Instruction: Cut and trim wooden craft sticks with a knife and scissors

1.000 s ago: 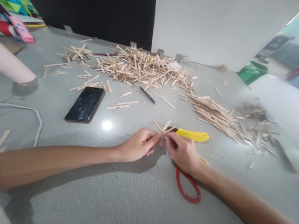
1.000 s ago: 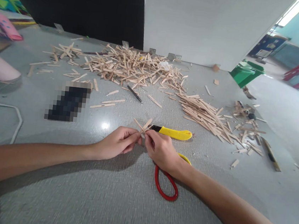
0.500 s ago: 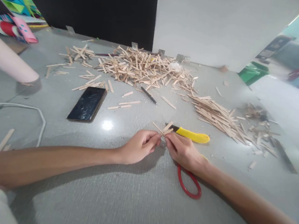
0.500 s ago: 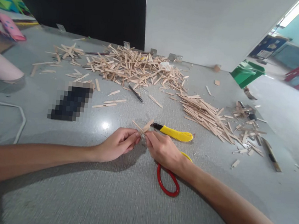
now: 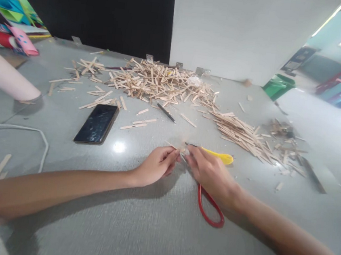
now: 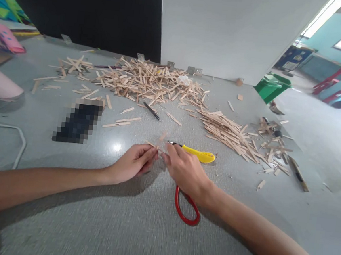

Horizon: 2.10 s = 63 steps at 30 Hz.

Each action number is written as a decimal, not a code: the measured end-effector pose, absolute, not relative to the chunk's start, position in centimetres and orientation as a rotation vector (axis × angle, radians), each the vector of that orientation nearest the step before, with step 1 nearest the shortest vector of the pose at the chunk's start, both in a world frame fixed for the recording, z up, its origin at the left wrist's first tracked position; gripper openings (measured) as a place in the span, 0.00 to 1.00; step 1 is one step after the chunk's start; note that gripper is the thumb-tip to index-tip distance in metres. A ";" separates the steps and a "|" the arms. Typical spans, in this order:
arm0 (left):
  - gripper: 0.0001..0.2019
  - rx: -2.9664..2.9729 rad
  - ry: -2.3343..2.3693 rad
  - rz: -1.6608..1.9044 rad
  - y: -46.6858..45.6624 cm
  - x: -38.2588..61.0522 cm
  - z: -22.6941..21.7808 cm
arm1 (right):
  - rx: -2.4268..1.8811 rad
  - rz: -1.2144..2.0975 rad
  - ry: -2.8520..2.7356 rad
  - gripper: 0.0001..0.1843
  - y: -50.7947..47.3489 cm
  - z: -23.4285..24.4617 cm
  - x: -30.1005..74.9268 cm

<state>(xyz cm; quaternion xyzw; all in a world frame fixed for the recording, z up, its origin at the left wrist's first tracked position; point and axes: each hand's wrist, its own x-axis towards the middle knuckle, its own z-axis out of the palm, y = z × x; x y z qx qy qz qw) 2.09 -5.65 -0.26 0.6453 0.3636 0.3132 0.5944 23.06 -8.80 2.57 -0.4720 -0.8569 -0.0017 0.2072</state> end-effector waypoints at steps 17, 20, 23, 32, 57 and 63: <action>0.20 1.826 0.847 0.862 -7.4 -0.3 6.8 | -1.916 0.249 -2.590 0.10 -16.2 4.1 26.2; 0.19 1.808 0.868 0.889 -7.6 -0.6 7.3 | -1.713 0.362 -2.554 0.18 -17.2 3.7 27.1; 0.19 1.801 0.886 0.930 -7.8 -0.7 7.6 | -1.774 0.367 -2.472 0.21 -17.8 3.1 26.8; 0.22 1.791 0.922 1.030 -9.0 -1.2 9.0 | -1.761 1.096 -1.767 0.20 -16.0 3.8 27.6; 0.19 2.002 0.770 0.778 -11.4 -1.1 9.3 | -0.857 1.203 -1.974 0.27 -16.6 6.5 22.8; 0.18 2.037 0.720 0.796 -11.6 -1.2 9.2 | -0.829 1.195 -1.977 0.25 -16.7 6.7 22.8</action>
